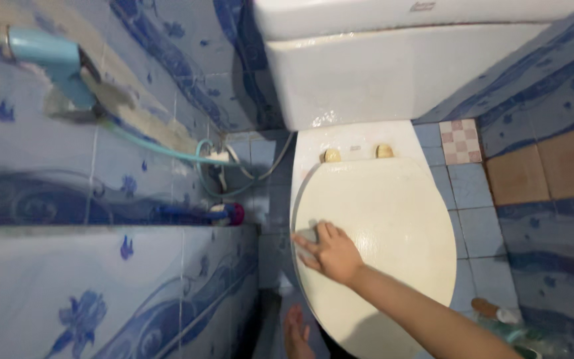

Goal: The person cleans a toilet by scrubbing the tank lid, the tank sides, and the toilet seat with a sponge and a brush before placing the tools into a bucket.

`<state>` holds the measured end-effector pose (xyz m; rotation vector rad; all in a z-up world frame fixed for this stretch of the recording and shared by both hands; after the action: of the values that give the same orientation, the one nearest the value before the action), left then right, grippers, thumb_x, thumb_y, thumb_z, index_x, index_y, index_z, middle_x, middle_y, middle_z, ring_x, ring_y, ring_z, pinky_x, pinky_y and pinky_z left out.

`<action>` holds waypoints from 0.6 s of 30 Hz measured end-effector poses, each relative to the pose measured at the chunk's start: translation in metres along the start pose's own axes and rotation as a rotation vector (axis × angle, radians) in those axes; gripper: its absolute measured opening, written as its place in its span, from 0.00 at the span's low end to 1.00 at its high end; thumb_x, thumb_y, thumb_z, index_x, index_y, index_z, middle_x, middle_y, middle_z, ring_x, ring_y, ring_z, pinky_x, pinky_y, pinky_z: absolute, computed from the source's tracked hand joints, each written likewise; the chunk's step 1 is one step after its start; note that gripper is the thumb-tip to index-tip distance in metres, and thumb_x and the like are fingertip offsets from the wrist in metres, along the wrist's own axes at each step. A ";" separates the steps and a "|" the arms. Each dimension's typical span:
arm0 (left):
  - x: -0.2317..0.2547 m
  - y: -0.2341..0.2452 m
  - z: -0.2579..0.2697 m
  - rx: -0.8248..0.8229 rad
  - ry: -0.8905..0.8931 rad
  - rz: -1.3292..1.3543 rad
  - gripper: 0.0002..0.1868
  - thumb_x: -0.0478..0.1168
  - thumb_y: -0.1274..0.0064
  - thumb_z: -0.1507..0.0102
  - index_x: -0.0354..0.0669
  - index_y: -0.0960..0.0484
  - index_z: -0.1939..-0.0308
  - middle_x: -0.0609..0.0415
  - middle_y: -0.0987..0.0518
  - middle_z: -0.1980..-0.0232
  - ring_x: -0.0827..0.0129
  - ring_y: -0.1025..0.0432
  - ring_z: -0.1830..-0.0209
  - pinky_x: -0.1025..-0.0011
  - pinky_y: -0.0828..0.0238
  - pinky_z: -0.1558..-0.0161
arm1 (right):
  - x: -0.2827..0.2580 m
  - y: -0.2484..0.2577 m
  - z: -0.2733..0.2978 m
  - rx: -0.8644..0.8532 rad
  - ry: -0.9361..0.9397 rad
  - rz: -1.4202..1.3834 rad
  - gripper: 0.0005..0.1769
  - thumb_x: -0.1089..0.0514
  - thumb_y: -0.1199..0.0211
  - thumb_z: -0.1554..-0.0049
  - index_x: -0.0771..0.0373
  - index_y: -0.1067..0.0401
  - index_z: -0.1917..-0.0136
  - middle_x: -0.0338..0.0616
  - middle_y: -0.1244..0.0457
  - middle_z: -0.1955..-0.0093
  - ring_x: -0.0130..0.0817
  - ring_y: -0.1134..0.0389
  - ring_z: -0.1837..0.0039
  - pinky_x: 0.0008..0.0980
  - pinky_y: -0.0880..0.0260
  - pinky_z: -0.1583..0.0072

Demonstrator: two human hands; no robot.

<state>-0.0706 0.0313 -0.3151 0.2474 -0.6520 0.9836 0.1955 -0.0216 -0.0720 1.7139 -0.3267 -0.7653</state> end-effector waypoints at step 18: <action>0.025 -0.009 -0.011 -0.060 -0.286 -0.276 0.29 0.53 0.64 0.28 0.42 0.30 0.28 0.44 0.30 0.25 0.53 0.37 0.24 0.56 0.44 0.27 | -0.034 -0.036 0.096 -0.038 0.107 -0.091 0.37 0.45 0.34 0.47 0.47 0.35 0.26 0.62 0.40 0.38 0.60 0.39 0.38 0.51 0.36 0.41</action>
<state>-0.0489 0.0486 -0.3077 0.4186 -0.8812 0.6678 0.1021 -0.0642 -0.1060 1.7354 -0.1611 -0.7381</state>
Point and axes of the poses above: each hand's wrist, its own z-axis away from the middle knuckle, its own y-axis out of the back of the hand, x = y × z, the point moved 4 cm from there along -z, towards the middle knuckle
